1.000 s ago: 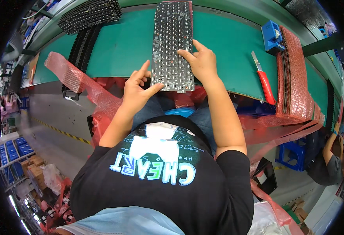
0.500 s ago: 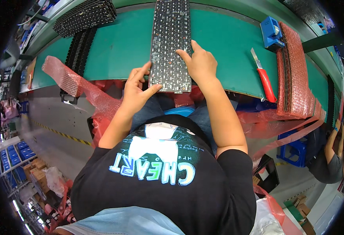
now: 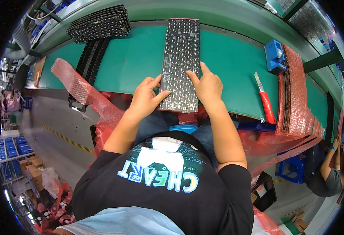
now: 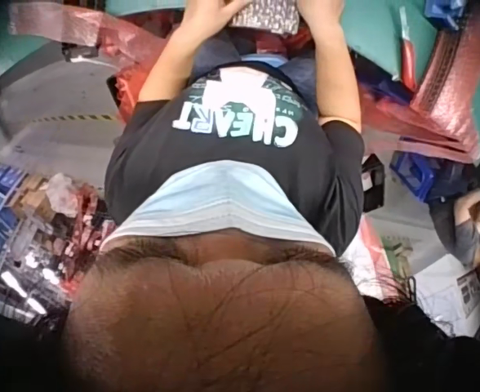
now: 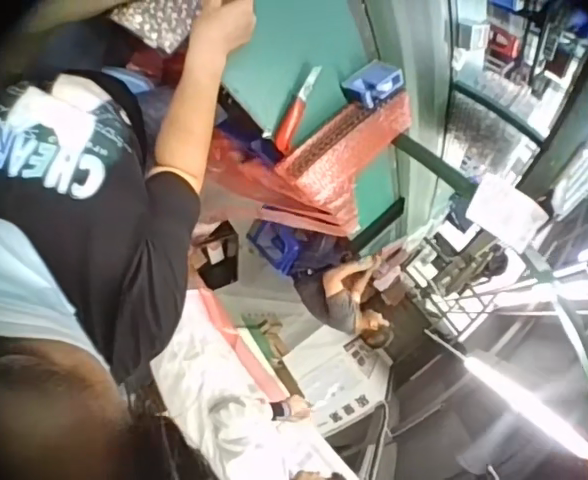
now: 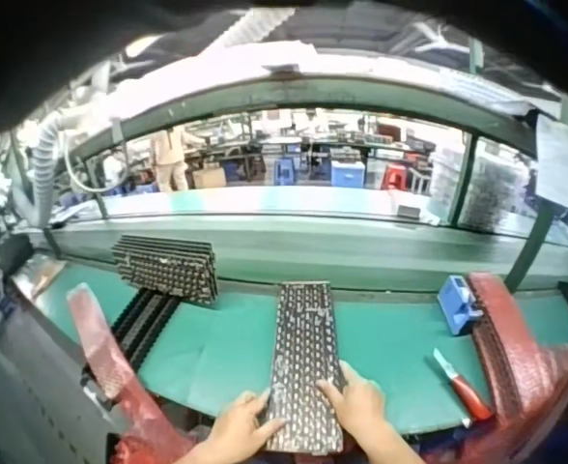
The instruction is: Packaging electronic circuit boards or panels into protective red bubble wrap sleeves at an assembly station.
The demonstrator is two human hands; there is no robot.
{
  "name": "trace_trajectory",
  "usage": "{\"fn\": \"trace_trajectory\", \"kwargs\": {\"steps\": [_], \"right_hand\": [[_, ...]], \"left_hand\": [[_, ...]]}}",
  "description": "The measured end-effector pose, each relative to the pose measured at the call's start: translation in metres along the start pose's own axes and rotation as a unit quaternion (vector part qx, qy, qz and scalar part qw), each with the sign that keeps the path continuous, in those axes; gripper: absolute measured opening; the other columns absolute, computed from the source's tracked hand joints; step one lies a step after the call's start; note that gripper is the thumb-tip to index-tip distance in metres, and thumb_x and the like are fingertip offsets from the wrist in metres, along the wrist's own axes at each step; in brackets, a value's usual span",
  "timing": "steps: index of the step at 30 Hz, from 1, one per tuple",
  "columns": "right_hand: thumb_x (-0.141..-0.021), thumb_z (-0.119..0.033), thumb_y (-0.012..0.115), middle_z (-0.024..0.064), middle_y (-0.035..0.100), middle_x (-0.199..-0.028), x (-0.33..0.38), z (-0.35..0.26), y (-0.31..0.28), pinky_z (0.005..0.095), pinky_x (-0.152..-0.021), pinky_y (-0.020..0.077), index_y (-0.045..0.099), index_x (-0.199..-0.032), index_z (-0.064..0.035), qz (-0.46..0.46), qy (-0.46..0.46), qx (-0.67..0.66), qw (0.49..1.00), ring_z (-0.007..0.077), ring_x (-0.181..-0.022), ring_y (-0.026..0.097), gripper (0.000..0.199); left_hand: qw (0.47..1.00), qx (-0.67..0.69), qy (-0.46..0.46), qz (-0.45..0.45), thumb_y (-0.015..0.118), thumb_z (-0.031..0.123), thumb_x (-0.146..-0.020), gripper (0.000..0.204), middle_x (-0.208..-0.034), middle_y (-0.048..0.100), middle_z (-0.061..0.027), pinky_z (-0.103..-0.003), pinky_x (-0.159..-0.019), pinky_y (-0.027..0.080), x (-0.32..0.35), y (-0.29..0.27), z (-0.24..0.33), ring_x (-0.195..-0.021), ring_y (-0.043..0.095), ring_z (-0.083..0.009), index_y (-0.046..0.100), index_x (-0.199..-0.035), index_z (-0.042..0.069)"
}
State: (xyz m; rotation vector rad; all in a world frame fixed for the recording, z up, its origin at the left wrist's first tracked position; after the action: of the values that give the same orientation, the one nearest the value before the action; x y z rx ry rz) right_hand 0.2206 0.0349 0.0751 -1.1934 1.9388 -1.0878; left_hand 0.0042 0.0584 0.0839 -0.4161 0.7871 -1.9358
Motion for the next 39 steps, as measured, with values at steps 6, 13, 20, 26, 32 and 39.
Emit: {"fn": "trace_trajectory", "kwargs": {"steps": [6,13,20,26,32,39], "right_hand": [[-0.09,-0.052,0.061,0.0119,0.07,-0.073,0.001,-0.005,-0.006,0.0404,-0.065,0.0528,0.062,-0.126,-0.0038,-0.019,0.021,0.002,1.0,0.0346,-0.073,0.068,0.06],[-0.09,-0.051,0.061,0.0142,0.071,-0.076,-0.003,-0.003,-0.008,0.0405,-0.065,0.0533,0.063,-0.123,-0.003,-0.015,0.014,0.009,1.0,0.0356,-0.074,0.069,0.058],[-0.091,-0.049,0.06,0.0173,0.072,-0.08,-0.001,-0.011,-0.007,0.0408,-0.064,0.0533,0.063,-0.123,-0.0029,-0.003,-0.016,0.041,0.999,0.0364,-0.074,0.069,0.056],[-0.092,-0.05,0.059,0.0179,0.071,-0.079,-0.002,-0.015,-0.008,0.0415,-0.062,0.0531,0.064,-0.122,-0.0032,0.004,-0.025,0.032,0.999,0.0369,-0.072,0.069,0.056],[-0.092,-0.05,0.058,0.0175,0.071,-0.077,0.005,-0.018,-0.006,0.0417,-0.06,0.0529,0.064,-0.12,-0.0035,0.007,-0.013,0.079,0.997,0.036,-0.069,0.069,0.055],[-0.092,-0.052,0.057,0.0171,0.071,-0.077,0.009,-0.026,-0.01,0.0404,-0.061,0.0529,0.066,-0.117,-0.0038,-0.013,-0.005,0.145,0.989,0.034,-0.068,0.069,0.055]], "left_hand": [[0.997,0.016,0.057,0.058,0.073,0.009,-0.084,0.05,-0.098,0.055,-0.0063,-0.021,-0.055,0.04,-0.004,-0.001,0.002,-0.06,0.045,-0.0086,0.059,-0.13,-0.004],[0.995,0.085,0.047,0.038,0.074,0.007,-0.082,0.053,-0.098,0.055,-0.0064,-0.021,-0.054,0.04,-0.009,0.003,-0.002,-0.06,0.044,-0.0078,0.058,-0.131,-0.004],[0.992,0.121,0.011,0.03,0.074,0.008,-0.081,0.055,-0.098,0.057,-0.0074,-0.021,-0.054,0.042,-0.007,0.002,-0.01,-0.057,0.046,-0.0081,0.057,-0.132,-0.004],[0.985,0.171,0.003,0.019,0.072,0.002,-0.082,0.056,-0.099,0.053,-0.0046,-0.017,-0.052,0.037,-0.01,0.001,-0.016,-0.058,0.042,-0.0045,0.055,-0.135,-0.002],[0.984,0.179,-0.01,0.008,0.074,0.007,-0.081,0.058,-0.099,0.057,-0.0068,-0.019,-0.053,0.041,-0.009,0.003,-0.02,-0.058,0.047,-0.0059,0.054,-0.134,-0.005],[0.989,0.145,0.001,0.021,0.077,0.012,-0.079,0.062,-0.094,0.057,-0.0066,-0.022,-0.053,0.042,-0.011,0.004,-0.018,-0.057,0.047,-0.0089,0.054,-0.135,-0.004]]}}
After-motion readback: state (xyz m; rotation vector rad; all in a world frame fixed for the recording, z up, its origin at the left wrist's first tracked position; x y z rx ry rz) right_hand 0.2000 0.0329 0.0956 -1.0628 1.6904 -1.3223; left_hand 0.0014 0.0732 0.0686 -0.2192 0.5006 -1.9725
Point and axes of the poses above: each hand's wrist, its own x-axis away from the middle knuckle, its own y-axis out of the palm, z = x × y, the point moved 10 cm from there along -x, towards the middle knuckle
